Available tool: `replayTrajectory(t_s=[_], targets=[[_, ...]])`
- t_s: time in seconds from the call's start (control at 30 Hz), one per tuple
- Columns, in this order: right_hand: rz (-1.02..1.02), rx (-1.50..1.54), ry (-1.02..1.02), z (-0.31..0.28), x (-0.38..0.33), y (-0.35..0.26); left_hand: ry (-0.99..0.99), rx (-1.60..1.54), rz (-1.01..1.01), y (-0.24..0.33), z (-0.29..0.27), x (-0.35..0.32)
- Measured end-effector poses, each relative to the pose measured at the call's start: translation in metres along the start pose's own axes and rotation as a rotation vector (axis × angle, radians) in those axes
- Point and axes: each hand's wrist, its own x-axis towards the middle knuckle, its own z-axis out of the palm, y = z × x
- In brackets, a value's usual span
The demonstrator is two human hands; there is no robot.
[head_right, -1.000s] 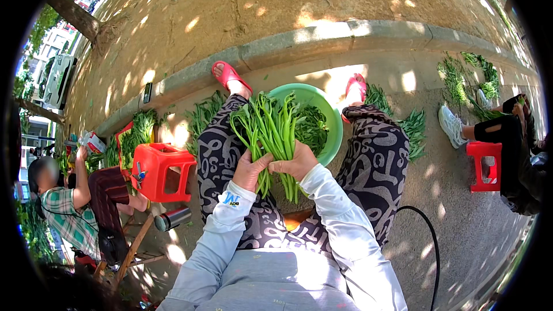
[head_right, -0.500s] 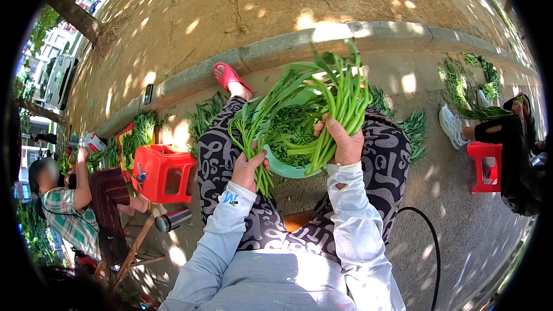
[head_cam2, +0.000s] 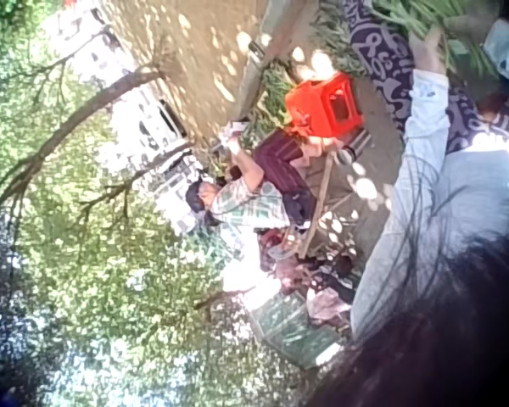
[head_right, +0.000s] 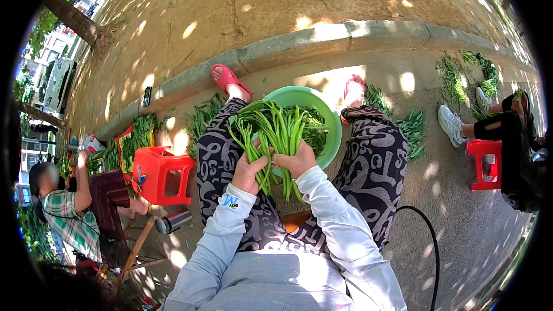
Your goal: The person picks leaves from stalks of green leafy vegetables by hand, gathering the leaves into a green bucket while sitting outdoors.
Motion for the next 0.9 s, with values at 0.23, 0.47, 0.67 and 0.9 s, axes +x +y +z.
replayTrajectory(t_s=[0.23, 0.47, 0.67, 0.9], targets=[[-0.07, -0.065, 0.033, 0.011, -0.002, -0.001, 0.056, -0.024, 0.024, -0.007, -0.005, 0.002], [-0.113, -0.105, 0.001, 0.01, -0.002, 0.002, 0.025, -0.023, -0.037, -0.005, -0.007, 0.002], [-0.053, -0.173, -0.034, 0.014, -0.003, -0.005, -0.067, -0.056, -0.06, -0.007, -0.007, 0.002], [-0.127, -0.153, -0.019, 0.021, -0.004, -0.011, -0.126, -0.101, -0.014, -0.007, 0.004, 0.0]])
